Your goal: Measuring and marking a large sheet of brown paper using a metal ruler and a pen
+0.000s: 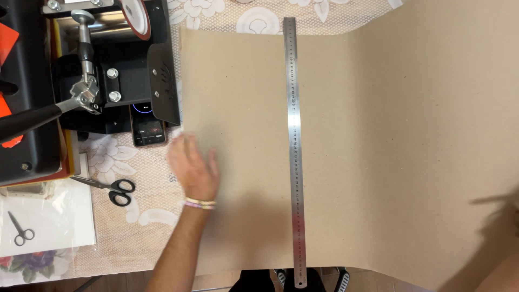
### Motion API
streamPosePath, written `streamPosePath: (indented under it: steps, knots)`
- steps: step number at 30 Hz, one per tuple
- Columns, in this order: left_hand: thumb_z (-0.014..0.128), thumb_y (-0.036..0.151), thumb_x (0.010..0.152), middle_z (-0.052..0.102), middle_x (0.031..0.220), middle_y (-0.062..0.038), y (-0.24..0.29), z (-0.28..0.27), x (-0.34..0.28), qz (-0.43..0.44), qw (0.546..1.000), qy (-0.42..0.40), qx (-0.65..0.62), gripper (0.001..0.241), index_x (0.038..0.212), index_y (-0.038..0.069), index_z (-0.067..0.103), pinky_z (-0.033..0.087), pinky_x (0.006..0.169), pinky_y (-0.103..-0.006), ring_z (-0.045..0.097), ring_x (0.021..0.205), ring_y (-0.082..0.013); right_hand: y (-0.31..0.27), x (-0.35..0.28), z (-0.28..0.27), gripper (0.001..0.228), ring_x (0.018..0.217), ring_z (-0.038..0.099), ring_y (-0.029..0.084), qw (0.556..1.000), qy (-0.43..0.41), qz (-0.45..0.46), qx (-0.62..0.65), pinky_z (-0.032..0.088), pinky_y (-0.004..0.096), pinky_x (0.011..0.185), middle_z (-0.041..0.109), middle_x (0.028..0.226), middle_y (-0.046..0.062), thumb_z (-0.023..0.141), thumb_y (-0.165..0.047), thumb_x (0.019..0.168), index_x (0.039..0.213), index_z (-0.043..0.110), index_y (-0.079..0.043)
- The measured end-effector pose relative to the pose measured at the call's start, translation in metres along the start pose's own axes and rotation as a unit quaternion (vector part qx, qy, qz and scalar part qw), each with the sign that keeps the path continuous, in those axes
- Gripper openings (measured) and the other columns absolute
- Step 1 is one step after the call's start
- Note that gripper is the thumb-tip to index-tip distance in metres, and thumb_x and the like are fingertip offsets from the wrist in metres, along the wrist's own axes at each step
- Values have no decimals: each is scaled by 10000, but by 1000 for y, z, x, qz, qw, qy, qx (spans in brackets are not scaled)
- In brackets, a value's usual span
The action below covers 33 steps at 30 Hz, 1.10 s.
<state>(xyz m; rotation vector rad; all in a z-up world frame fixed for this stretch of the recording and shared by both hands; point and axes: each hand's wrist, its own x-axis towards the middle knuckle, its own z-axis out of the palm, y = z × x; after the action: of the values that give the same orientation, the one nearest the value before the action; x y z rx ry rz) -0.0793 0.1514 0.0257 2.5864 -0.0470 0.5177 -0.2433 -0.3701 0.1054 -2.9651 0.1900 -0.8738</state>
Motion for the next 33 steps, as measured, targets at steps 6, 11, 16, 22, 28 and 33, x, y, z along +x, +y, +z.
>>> streamPosePath:
  steps: [6,11,16,22,28,33]
  knots:
    - [449,304,1061,442,1520,-235,70,81,42,175,959,-168,-148,497,1439,-19,453,322,1215,-507,408,1434,-379,-173,4,39,230,1052,624,356,984,-128,-13,122,497,465,914,668,1226,175,777,-155,887,1083,720,-51]
    - [463,365,1061,265,1654,-144,90,148,81,235,936,-228,-130,613,1565,58,299,185,1275,-488,248,1546,-328,-231,-41,94,507,1446,395,402,896,-310,-49,312,268,582,1201,463,1530,192,700,-412,875,1242,604,-76]
    - [397,525,1044,159,1675,-129,100,145,91,288,915,-279,40,762,1596,36,208,83,1261,-496,162,1556,-287,-234,-51,107,522,1435,422,422,911,-255,-48,322,280,620,1170,497,1510,182,822,-361,787,1153,591,-69]
    - [459,548,1023,219,1667,-115,99,146,87,283,925,-255,9,780,1589,51,255,103,1269,-484,204,1550,-269,-238,-48,106,318,1426,438,379,910,-272,-13,313,292,568,1179,555,1467,141,720,-251,860,1106,634,-69]
    - [446,572,1019,219,1661,-107,99,148,88,283,924,-255,10,782,1579,45,301,112,1260,-497,206,1543,-272,-239,-49,108,296,1403,475,369,917,-246,-19,314,312,573,1170,569,1453,141,733,-250,846,1068,634,-81]
    - [467,571,1013,229,1661,-110,98,150,90,283,924,-257,15,795,1580,44,286,111,1256,-501,212,1542,-273,-239,-47,109,296,1399,475,377,917,-253,-18,308,313,570,1168,572,1449,144,739,-257,831,1049,642,-82]
